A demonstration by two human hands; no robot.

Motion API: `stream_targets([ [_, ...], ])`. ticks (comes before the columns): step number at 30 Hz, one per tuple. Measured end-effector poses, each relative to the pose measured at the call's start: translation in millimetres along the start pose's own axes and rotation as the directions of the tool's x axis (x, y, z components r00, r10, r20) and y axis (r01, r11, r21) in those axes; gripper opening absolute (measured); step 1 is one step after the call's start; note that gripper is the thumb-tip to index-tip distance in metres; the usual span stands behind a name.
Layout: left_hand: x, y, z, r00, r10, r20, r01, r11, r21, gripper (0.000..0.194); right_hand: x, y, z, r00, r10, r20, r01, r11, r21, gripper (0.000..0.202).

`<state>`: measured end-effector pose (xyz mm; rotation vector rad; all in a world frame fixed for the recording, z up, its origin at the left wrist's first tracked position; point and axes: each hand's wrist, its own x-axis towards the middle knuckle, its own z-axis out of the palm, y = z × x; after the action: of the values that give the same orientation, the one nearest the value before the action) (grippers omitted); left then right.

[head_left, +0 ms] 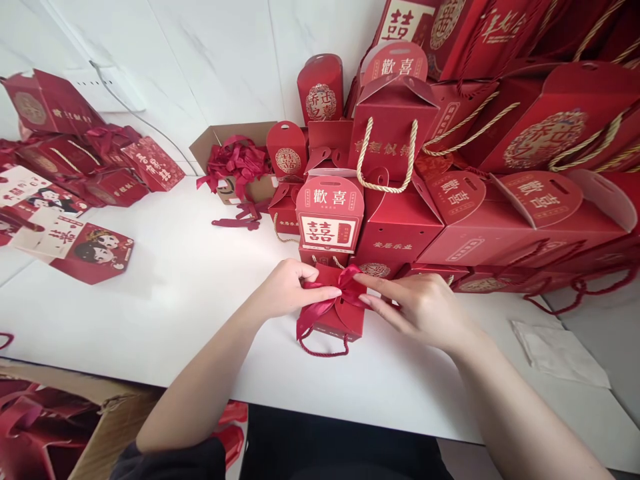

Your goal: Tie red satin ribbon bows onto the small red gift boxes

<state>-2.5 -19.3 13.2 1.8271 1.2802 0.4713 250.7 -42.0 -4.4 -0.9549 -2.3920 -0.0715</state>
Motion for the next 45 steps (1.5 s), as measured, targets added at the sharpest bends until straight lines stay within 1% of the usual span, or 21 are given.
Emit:
stream_targets([
  [2, 0, 0, -1.7, 1.000, 0.008, 0.018, -0.008, 1.000, 0.003, 0.062, 1, 0, 3, 0.996, 0.023, -0.081, -0.017, 0.997, 0.071, 0.019],
  [3, 1, 0, -2.2, 1.000, 0.012, 0.026, -0.012, 1.000, 0.000, 0.061, 2, 0, 4, 0.992, 0.015, -0.122, -0.007, 0.998, 0.064, 0.015],
  [5, 1, 0, -2.2, 0.999, 0.017, 0.042, -0.017, 1.000, -0.019, 0.061, 4, -1, 7, 0.986, -0.022, -0.168, 0.020, 1.000, -0.013, 0.012],
  [7, 2, -1, -0.9, 0.999, 0.019, 0.049, -0.017, 0.999, -0.046, 0.061, 6, -2, 9, 0.986, -0.058, -0.156, 0.042, 0.994, -0.102, 0.018],
  [9, 2, -1, 1.5, 0.999, 0.023, 0.048, -0.019, 0.997, -0.077, 0.061, 7, -3, 10, 0.988, -0.077, -0.130, 0.057, 0.987, -0.153, 0.025],
  [12, 3, -1, 5.1, 0.999, 0.027, 0.037, -0.023, 0.994, -0.109, 0.062, 9, -6, 10, 0.987, -0.098, -0.125, 0.076, 0.982, -0.170, 0.029],
  [15, 3, 1, 6.6, 0.999, 0.019, 0.033, -0.015, 0.995, -0.102, 0.064, 10, -6, 10, 0.984, -0.135, -0.116, 0.115, 0.979, -0.168, 0.030],
  [23, 4, -1, 5.3, 0.999, 0.017, 0.048, -0.011, 0.994, -0.112, 0.067, 5, 3, 10, 0.970, -0.194, -0.149, 0.176, 0.976, -0.131, 0.017],
  [29, 5, -3, 4.0, 0.998, 0.012, 0.068, -0.005, 0.994, -0.110, 0.063, 5, 8, 10, 0.971, -0.188, -0.147, 0.174, 0.979, -0.104, 0.014],
  [36, 3, 0, 2.8, 0.996, -0.006, 0.086, 0.017, 0.991, -0.133, 0.057, 5, 12, 9, 0.973, -0.169, -0.155, 0.158, 0.984, -0.079, 0.012],
  [41, 2, 3, -3.6, 0.985, 0.006, 0.171, 0.024, 0.985, -0.172, 0.049, 5, 14, 7, 0.985, -0.134, -0.113, 0.126, 0.990, -0.068, 0.011],
  [45, 0, 6, -10.1, 0.975, 0.023, 0.223, 0.016, 0.985, -0.171, 0.043, 7, 12, 6, 0.990, -0.061, -0.131, 0.056, 0.998, -0.041, 0.006],
])
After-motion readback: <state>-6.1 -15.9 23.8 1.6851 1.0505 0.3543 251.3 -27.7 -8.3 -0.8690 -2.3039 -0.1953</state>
